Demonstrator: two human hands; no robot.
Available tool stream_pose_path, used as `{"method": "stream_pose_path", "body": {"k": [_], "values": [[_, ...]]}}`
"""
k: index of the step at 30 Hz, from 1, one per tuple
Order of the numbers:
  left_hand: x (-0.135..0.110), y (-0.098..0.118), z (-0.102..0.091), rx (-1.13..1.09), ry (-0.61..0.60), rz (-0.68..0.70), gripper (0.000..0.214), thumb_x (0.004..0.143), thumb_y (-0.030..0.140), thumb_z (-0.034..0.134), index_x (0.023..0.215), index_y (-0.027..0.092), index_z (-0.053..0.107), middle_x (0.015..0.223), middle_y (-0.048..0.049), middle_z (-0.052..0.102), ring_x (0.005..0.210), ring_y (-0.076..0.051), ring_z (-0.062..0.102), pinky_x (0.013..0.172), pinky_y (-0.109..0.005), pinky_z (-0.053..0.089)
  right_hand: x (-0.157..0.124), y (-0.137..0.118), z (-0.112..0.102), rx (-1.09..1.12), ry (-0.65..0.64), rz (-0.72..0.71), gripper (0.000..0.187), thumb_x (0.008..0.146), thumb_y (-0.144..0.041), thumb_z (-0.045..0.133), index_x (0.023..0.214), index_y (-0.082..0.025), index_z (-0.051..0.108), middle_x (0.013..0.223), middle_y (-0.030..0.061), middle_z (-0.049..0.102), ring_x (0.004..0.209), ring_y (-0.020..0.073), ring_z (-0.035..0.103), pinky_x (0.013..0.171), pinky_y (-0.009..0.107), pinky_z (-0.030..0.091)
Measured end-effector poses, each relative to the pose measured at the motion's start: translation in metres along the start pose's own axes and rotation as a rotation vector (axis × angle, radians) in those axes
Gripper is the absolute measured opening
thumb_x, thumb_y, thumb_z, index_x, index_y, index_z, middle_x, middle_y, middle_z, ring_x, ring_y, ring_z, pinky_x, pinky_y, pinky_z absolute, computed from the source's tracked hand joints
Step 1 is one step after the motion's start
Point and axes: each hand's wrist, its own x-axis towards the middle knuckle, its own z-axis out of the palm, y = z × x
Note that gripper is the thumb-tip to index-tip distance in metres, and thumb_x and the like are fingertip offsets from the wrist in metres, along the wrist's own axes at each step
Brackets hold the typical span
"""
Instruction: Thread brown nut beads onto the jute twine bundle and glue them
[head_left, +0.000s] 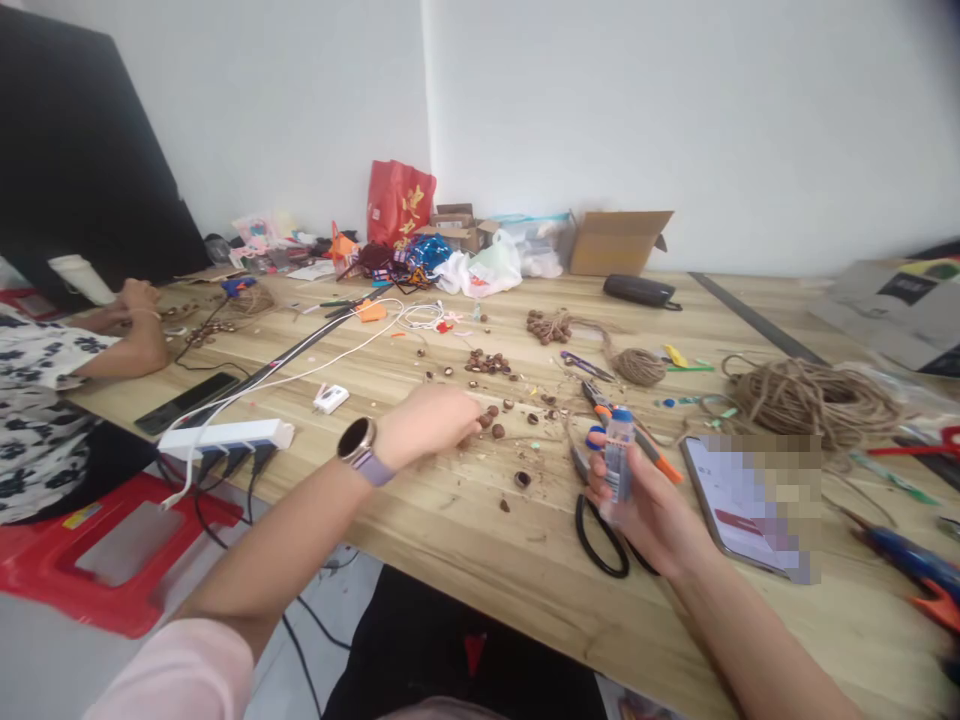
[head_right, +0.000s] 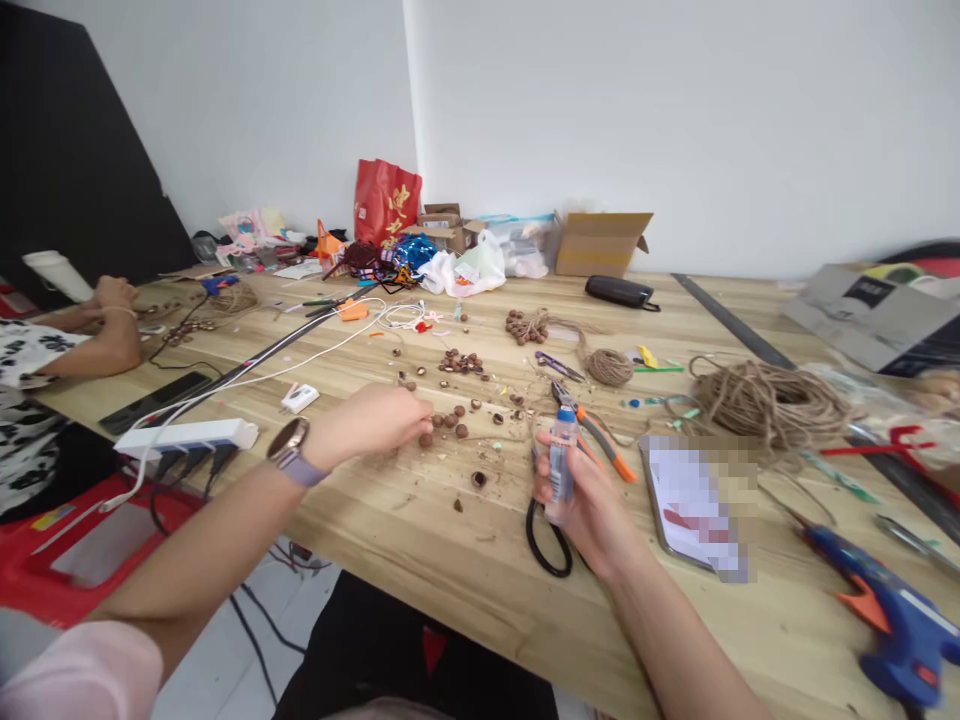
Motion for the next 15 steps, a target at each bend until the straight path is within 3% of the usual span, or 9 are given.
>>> {"method": "stream_pose_path", "body": {"k": [3, 9, 12, 15], "values": [[0.015, -0.013, 0.016, 0.182, -0.018, 0.015, 0.021, 0.081, 0.029, 0.054, 0.064, 0.02, 0.061, 0.065, -0.0085, 0.064, 0.076, -0.025, 0.062, 0.068, -0.031, 0.042, 0.001, 0.0, 0.001, -0.04, 0.018, 0.004, 0.037, 0.069, -0.054, 0.07, 0.095, -0.027, 0.068, 0.07, -0.0004, 0.055, 0.052, 0.0117, 0.047, 0.049, 0.028, 0.042], [0.03, -0.032, 0.061, 0.105, 0.137, -0.008, 0.029, 0.088, 0.04, 0.044, 0.08, 0.021, 0.064, 0.079, -0.0113, 0.068, 0.079, -0.027, 0.063, 0.071, -0.033, 0.04, 0.001, 0.004, -0.001, -0.156, 0.089, 0.041, 0.04, 0.065, -0.052, 0.074, 0.096, -0.027, 0.069, 0.073, 0.001, 0.059, 0.055, 0.0132, 0.051, 0.048, 0.027, 0.04], [0.03, -0.044, 0.066, 0.016, 0.213, -0.096, 0.028, 0.088, 0.042, 0.044, 0.078, 0.021, 0.061, 0.077, -0.0091, 0.067, 0.079, -0.025, 0.061, 0.072, -0.031, 0.04, -0.001, 0.008, 0.006, -0.456, 0.034, -0.012, 0.032, 0.07, -0.054, 0.069, 0.085, -0.026, 0.067, 0.064, 0.0005, 0.06, 0.053, 0.015, 0.05, 0.046, 0.028, 0.037], [0.028, -0.057, 0.062, -0.038, 0.281, -0.173, 0.025, 0.092, 0.034, 0.037, 0.086, 0.021, 0.058, 0.079, -0.0074, 0.065, 0.08, -0.023, 0.059, 0.072, -0.03, 0.039, -0.009, 0.002, 0.034, -0.79, -0.038, -0.114, 0.026, 0.073, -0.05, 0.066, 0.073, -0.024, 0.063, 0.055, -0.0017, 0.059, 0.052, 0.0146, 0.049, 0.048, 0.027, 0.036]]}}
